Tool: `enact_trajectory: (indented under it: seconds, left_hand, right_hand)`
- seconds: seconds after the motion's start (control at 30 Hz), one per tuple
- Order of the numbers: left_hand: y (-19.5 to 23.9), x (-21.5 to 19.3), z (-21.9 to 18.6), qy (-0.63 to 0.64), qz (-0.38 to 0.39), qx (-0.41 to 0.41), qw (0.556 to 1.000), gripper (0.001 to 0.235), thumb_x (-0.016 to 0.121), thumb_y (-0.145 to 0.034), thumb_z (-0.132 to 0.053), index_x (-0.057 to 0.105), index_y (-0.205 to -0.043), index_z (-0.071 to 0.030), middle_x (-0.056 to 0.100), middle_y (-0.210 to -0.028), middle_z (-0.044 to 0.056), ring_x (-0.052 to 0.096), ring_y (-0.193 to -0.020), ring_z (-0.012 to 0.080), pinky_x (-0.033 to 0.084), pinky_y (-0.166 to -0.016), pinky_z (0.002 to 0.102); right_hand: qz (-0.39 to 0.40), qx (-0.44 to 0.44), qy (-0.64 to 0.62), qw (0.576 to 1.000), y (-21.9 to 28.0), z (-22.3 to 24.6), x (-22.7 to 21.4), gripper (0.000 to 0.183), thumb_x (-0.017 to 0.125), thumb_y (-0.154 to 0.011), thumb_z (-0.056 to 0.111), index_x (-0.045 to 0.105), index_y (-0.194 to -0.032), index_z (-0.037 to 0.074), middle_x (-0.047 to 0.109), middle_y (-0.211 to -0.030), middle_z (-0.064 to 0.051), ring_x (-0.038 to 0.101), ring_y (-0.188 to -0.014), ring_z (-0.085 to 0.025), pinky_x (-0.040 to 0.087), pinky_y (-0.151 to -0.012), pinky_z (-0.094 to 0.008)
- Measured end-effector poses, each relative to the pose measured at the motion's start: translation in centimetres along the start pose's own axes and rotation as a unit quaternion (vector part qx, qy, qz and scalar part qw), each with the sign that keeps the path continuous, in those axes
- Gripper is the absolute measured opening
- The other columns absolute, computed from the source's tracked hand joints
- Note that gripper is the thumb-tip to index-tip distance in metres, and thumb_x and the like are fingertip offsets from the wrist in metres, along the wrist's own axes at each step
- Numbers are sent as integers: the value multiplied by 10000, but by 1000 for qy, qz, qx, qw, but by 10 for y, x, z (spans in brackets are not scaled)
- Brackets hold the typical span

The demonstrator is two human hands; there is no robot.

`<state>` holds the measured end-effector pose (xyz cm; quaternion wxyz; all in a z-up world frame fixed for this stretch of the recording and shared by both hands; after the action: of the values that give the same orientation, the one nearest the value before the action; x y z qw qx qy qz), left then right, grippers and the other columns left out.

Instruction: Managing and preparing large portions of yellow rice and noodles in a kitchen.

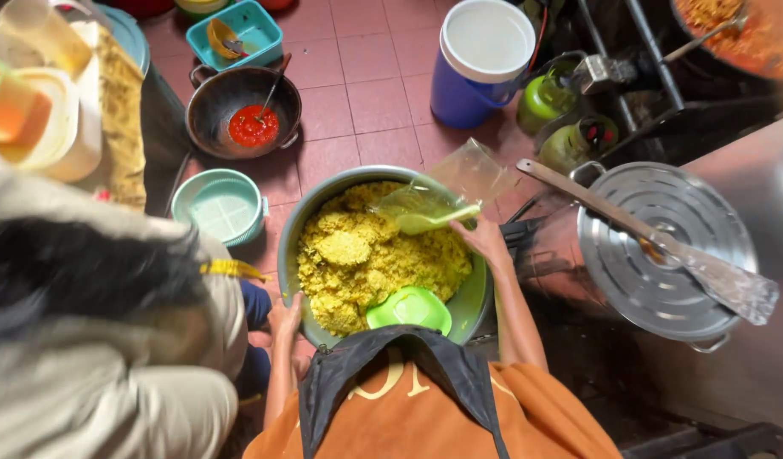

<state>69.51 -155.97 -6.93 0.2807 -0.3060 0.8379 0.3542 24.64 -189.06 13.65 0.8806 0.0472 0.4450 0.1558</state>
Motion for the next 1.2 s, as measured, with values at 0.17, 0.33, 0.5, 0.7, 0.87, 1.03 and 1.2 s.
enact_trajectory:
  seconds: [0.17,0.33,0.5,0.7,0.87,1.03,1.2]
  left_hand:
    - [-101,27,-50,-53,-1,-18,998,835,611,-890,-682,681,-1280,54,659,-1196,398,629,-1191,498,468,-1052,519]
    - [-167,13,-189,-18,-19,-8,1000,832,603,-842,-661,645,-1342,3,697,-1161,366,665,-1152,466,499,-1004,515]
    - [-243,45,-235,-38,-6,-37,999,758,646,-893,-660,697,-1308,-27,687,-1198,332,643,-1185,465,479,-1046,501]
    - [-360,98,-368,18,22,59,998,782,584,-869,-675,669,-1318,-41,706,-1228,276,661,-1185,441,478,-1046,502]
    - [-473,138,-496,-18,57,77,995,789,603,-819,-683,671,-1285,-49,673,-1181,319,643,-1131,465,477,-996,511]
    - [-537,190,-587,-84,109,76,988,767,631,-861,-673,738,-1126,39,694,-1059,372,689,-1052,465,514,-951,501]
    - [-569,259,-697,-67,143,118,980,719,610,-829,-630,757,-1034,43,723,-956,334,721,-972,453,538,-884,506]
  right_hand:
    - [-16,-25,-4,1000,-156,-12,25,660,666,-875,660,693,-1292,150,738,-1064,-259,705,-1039,-456,546,-904,-525]
    - [-61,-109,-92,988,-310,45,-21,656,640,-949,645,670,-1321,105,711,-1163,-270,646,-1104,-487,513,-939,-538]
    - [66,48,-19,996,-376,73,-72,788,730,-746,675,670,-1342,164,719,-1143,-296,711,-1107,-422,547,-979,-488]
    - [-33,-64,-40,997,-503,49,-88,901,824,-716,664,634,-1299,4,689,-1183,-316,663,-1143,-448,516,-993,-481]
    - [-50,-13,-5,999,-616,6,-132,937,772,-736,696,585,-1373,35,678,-1230,-294,662,-1163,-448,517,-1015,-477]
    - [-64,70,-2,995,-664,-61,-160,954,764,-732,725,572,-1402,74,674,-1287,-260,657,-1185,-440,511,-1044,-470]
    - [-52,95,-22,994,-712,-110,-206,947,763,-707,697,567,-1412,95,666,-1335,-213,626,-1219,-425,482,-1036,-471]
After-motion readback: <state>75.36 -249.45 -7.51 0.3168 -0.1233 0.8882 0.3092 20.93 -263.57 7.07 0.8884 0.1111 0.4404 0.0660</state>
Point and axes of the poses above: each hand's wrist, its own y-axis away from the middle knuckle, its own x-axis out of the palm, z = x × y, the point moved 8 cm from there along -y, towards the middle knuckle
